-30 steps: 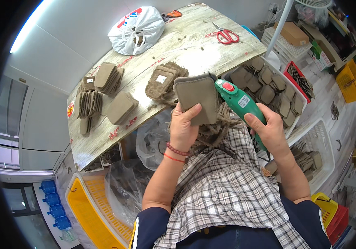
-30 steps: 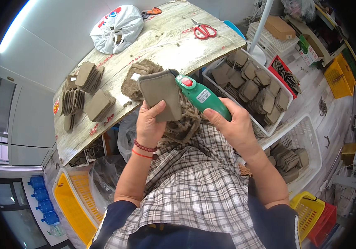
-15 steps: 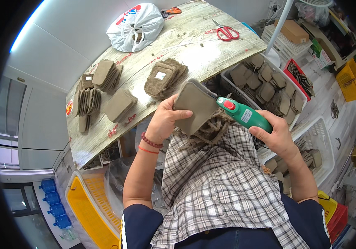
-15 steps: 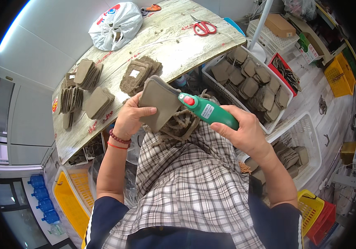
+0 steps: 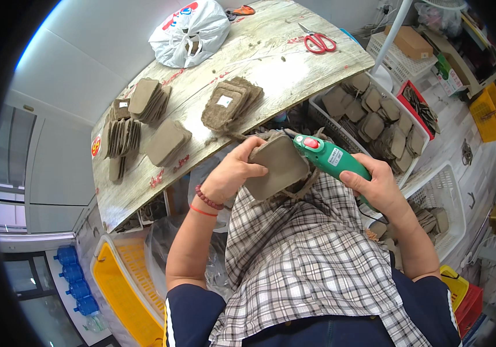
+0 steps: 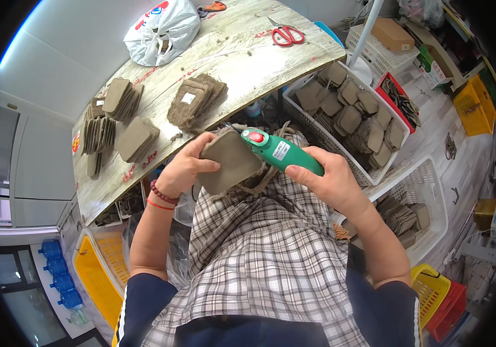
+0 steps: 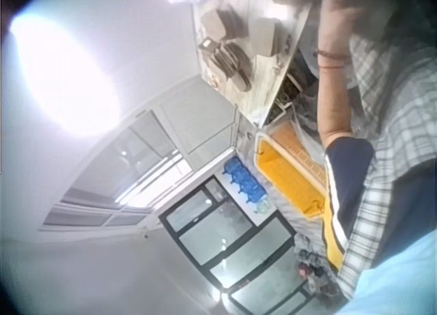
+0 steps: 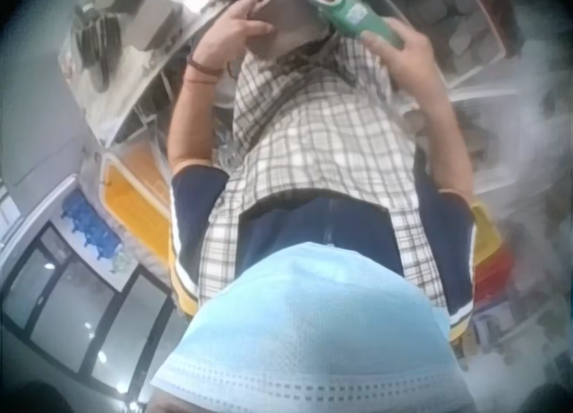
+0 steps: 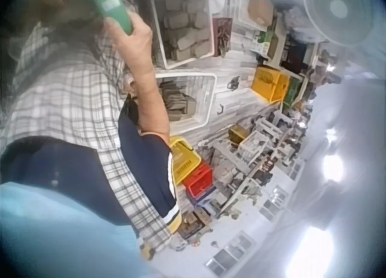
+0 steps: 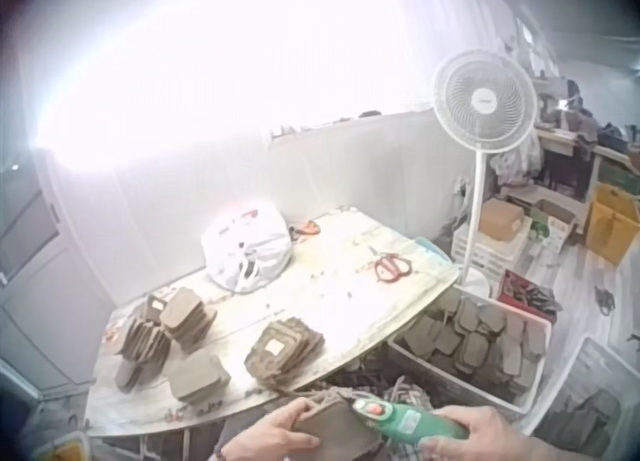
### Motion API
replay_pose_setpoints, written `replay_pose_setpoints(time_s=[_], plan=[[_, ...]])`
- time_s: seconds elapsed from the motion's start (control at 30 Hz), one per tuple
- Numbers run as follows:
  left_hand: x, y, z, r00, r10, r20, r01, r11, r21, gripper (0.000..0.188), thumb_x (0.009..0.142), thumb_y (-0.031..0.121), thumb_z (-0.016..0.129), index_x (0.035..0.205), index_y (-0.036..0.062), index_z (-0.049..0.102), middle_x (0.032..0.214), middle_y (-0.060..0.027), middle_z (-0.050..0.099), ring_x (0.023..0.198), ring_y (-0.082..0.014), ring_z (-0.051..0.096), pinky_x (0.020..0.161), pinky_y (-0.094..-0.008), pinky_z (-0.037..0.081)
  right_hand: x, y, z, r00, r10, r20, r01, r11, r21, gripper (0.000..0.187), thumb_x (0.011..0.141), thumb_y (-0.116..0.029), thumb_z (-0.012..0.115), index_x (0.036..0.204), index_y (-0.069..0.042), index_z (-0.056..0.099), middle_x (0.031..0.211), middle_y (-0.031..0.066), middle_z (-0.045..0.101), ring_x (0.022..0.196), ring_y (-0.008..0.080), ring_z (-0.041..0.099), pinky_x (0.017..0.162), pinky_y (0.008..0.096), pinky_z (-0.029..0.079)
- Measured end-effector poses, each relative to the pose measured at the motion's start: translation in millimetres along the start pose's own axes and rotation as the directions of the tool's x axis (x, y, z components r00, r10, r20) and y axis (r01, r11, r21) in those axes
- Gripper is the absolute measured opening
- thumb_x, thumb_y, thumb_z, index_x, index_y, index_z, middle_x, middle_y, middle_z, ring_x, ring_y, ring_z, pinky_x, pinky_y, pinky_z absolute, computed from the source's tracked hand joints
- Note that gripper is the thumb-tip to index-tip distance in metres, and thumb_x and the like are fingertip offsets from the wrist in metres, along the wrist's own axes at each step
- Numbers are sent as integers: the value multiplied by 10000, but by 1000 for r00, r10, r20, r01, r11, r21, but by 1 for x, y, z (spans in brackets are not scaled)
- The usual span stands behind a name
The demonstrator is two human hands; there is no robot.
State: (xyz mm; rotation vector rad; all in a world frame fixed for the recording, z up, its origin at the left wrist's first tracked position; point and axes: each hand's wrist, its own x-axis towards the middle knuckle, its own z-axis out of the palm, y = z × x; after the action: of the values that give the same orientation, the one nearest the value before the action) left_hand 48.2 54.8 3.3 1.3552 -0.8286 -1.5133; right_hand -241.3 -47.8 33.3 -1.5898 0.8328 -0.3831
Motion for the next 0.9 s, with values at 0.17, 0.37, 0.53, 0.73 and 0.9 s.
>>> replay_pose_setpoints(time_s=[0.17, 0.37, 0.53, 0.73, 0.9], plan=[[-8, 8, -12, 942, 110, -316, -57, 984, 171, 258, 765, -32, 710, 975, 49, 583, 899, -37, 656, 794, -105, 621, 718, -255, 505, 1, 7, -6, 997, 42, 60, -43, 999, 24, 389, 854, -344, 708, 1021, 1, 644, 685, 4, 575, 580, 51, 503, 525, 230, 416], [-17, 4, -11, 905, 158, -396, -167, 986, 13, 173, 761, -10, 735, 907, 10, 645, 859, -56, 689, 723, -113, 639, 673, -252, 515, -1, 9, -2, 988, 79, 132, -79, 997, 1, 409, 849, -358, 712, 1022, 6, 642, 684, 2, 575, 588, 56, 512, 532, 235, 424], [-20, 10, -6, 926, 138, -351, -105, 988, 111, 156, 747, -9, 744, 875, 10, 656, 816, -54, 690, 699, -107, 638, 666, -245, 512, 0, 6, 0, 987, 70, 148, -64, 997, -47, 443, 837, -368, 721, 1045, 14, 639, 706, 17, 587, 619, 69, 525, 562, 238, 436], [-20, 10, 3, 958, 84, -276, -44, 988, 149, 179, 728, 3, 761, 877, 3, 661, 805, -47, 691, 696, -94, 635, 653, -236, 505, 0, 3, 6, 985, 74, 157, -65, 996, -59, 441, 829, -356, 728, 1053, 14, 640, 733, 23, 596, 662, 70, 533, 595, 244, 444], [-23, 21, 12, 980, 22, -196, 22, 976, 218, 180, 724, 12, 772, 868, 4, 664, 809, -39, 691, 704, -91, 632, 666, -227, 503, 4, -2, 11, 981, 53, 187, -45, 998, -50, 433, 833, -351, 727, 1051, 14, 643, 737, 20, 601, 678, 67, 537, 603, 239, 444]])
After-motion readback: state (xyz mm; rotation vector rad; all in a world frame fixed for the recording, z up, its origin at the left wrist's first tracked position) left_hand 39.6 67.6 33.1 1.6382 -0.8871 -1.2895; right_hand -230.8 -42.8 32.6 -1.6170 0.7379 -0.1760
